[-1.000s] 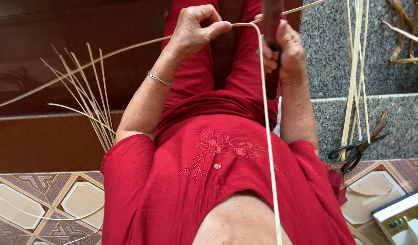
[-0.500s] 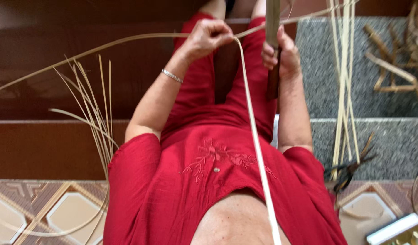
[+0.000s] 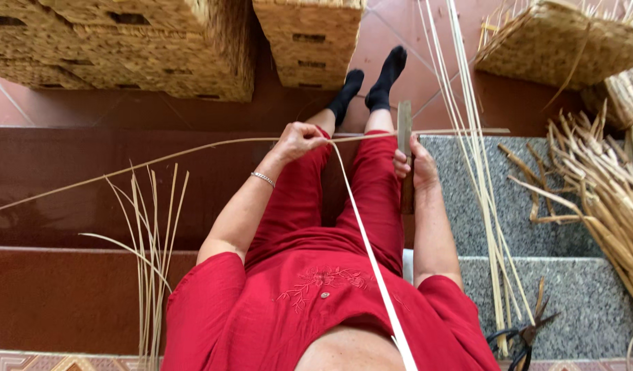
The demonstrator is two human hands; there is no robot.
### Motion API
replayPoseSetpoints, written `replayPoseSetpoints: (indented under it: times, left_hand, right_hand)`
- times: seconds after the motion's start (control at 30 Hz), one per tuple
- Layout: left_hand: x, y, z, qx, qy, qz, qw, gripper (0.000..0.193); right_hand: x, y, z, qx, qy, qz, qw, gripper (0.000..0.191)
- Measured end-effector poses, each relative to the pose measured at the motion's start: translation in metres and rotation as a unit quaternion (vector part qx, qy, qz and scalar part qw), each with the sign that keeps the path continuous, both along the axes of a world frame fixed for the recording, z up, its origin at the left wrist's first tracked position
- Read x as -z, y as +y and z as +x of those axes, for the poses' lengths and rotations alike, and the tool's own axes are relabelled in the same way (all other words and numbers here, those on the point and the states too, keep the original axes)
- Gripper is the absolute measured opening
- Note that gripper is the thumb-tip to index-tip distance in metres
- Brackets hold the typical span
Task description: The person sits on tiled steps and splits thin rattan strips with a knife, drawing the blade along the strip to shave it into thinner strands, then sets finished strands aside and picks up the next strip, repeating the shaving process.
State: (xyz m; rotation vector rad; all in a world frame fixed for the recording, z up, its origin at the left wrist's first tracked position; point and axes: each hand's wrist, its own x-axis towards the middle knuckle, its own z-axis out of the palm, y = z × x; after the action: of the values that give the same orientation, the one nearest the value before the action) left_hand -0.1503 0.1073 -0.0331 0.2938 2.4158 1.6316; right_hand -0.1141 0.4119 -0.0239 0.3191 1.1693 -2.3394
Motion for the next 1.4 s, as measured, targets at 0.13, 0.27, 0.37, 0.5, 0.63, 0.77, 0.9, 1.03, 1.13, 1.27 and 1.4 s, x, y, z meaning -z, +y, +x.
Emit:
replayPoseSetpoints:
  times: [0.13, 0.27, 0.37, 0.5, 0.63, 0.77, 0.9, 1.03, 1.13, 1.27, 1.4]
  left_hand:
    - [-0.009, -0.002, -0.001, -0.023, -0.041, -0.032, 0.998, 0.025]
    - [-0.014, -0.002, -0.003, -0.035, -0.038, -0.051, 0.997, 0.026]
    - [-0.016, 0.000, -0.009, -0.029, 0.006, -0.083, 0.996, 0.026]
    - [-0.011, 0.006, -0.022, -0.036, 0.104, -0.095, 0.989, 0.015]
    - [-0.008, 0.023, -0.040, -0.041, 0.205, -0.114, 0.971, 0.017]
    - [-0.015, 0.046, -0.040, 0.043, 0.131, 0.036, 0.990, 0.014]
    - [-0.045, 0.066, -0.024, 0.027, 0.201, 0.018, 0.979, 0.013]
    - [-0.080, 0.068, 0.002, 0.063, 0.259, 0.038, 0.963, 0.012]
    - [-0.106, 0.062, 0.022, 0.081, 0.282, 0.051, 0.955, 0.014]
    - [-0.156, 0.042, 0.059, 0.104, 0.284, 0.067, 0.951, 0.016]
    - [-0.217, 0.018, 0.104, 0.182, 0.328, 0.081, 0.923, 0.011]
  right_hand:
    - [-0.001, 0.009, -0.002, -0.008, 0.010, 0.003, 1.000, 0.042]
    - [0.003, 0.017, -0.006, 0.017, -0.013, 0.010, 1.000, 0.043]
    - [0.003, 0.019, -0.005, 0.003, -0.014, 0.013, 1.000, 0.041]
    - [0.001, 0.019, -0.004, 0.058, 0.040, -0.044, 0.997, 0.049]
    - [0.001, 0.011, -0.005, 0.033, 0.071, -0.113, 0.991, 0.058]
    - [0.006, -0.003, 0.004, -0.020, 0.116, -0.148, 0.982, 0.063]
    - [-0.008, -0.011, 0.019, -0.027, 0.137, -0.189, 0.972, 0.060]
    - [-0.032, -0.022, 0.033, -0.075, 0.175, -0.149, 0.970, 0.056]
    - [-0.047, -0.029, 0.047, -0.069, 0.190, -0.138, 0.970, 0.049]
    - [-0.067, -0.031, 0.069, -0.104, 0.231, -0.180, 0.950, 0.042]
    - [-0.102, -0.034, 0.103, -0.178, 0.301, -0.173, 0.921, 0.035]
